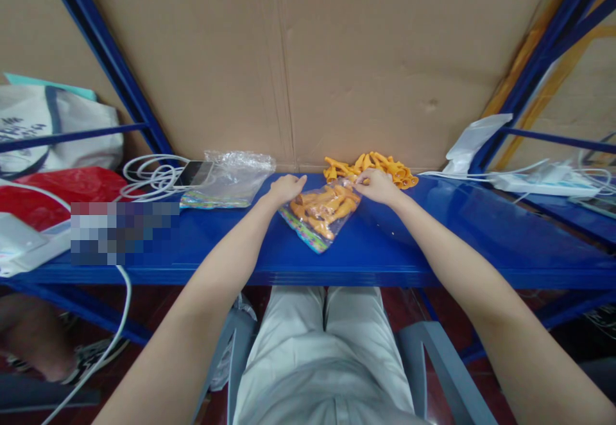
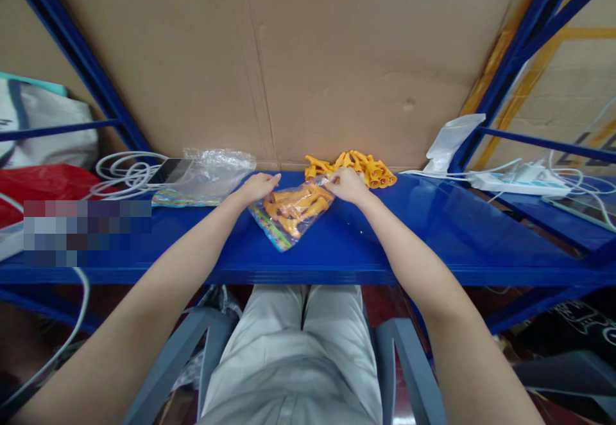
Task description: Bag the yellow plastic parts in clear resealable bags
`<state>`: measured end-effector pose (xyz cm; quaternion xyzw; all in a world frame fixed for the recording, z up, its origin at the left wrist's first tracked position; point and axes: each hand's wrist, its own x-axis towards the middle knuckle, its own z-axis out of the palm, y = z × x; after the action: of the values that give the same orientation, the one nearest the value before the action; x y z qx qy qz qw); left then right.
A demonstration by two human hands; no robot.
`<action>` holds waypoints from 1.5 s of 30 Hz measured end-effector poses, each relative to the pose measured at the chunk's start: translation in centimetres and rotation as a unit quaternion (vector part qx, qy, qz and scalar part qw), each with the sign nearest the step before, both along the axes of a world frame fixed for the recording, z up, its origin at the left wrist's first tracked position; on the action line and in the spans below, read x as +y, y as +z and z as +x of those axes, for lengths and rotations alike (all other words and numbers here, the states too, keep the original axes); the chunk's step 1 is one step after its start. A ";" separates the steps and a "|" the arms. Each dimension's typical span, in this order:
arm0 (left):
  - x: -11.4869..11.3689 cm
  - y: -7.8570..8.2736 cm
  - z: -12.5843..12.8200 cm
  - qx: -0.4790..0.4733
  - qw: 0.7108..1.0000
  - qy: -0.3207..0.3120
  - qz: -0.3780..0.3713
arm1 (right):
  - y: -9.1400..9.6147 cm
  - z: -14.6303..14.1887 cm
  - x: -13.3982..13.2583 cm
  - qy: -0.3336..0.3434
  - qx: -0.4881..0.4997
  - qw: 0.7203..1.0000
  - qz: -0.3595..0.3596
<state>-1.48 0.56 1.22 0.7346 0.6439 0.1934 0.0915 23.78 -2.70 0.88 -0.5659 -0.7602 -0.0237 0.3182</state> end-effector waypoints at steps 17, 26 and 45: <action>-0.1 -1.3 1.7 -0.335 0.929 -0.082 -0.134 | -0.8 0.0 0.4 -0.038 0.304 0.915 -0.263; 0.0 -1.3 1.3 -0.401 0.905 -0.049 -0.137 | -0.5 -1.5 -0.4 -0.012 0.484 0.830 -0.278; 1.2 -1.5 -0.8 -0.439 0.878 -0.091 -0.167 | -1.6 0.2 1.0 0.083 0.503 0.814 -0.278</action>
<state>-2.25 1.77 -0.31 0.6038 0.4904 0.3762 0.5034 23.99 -1.66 -0.76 -0.4985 -0.5124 0.5030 0.4857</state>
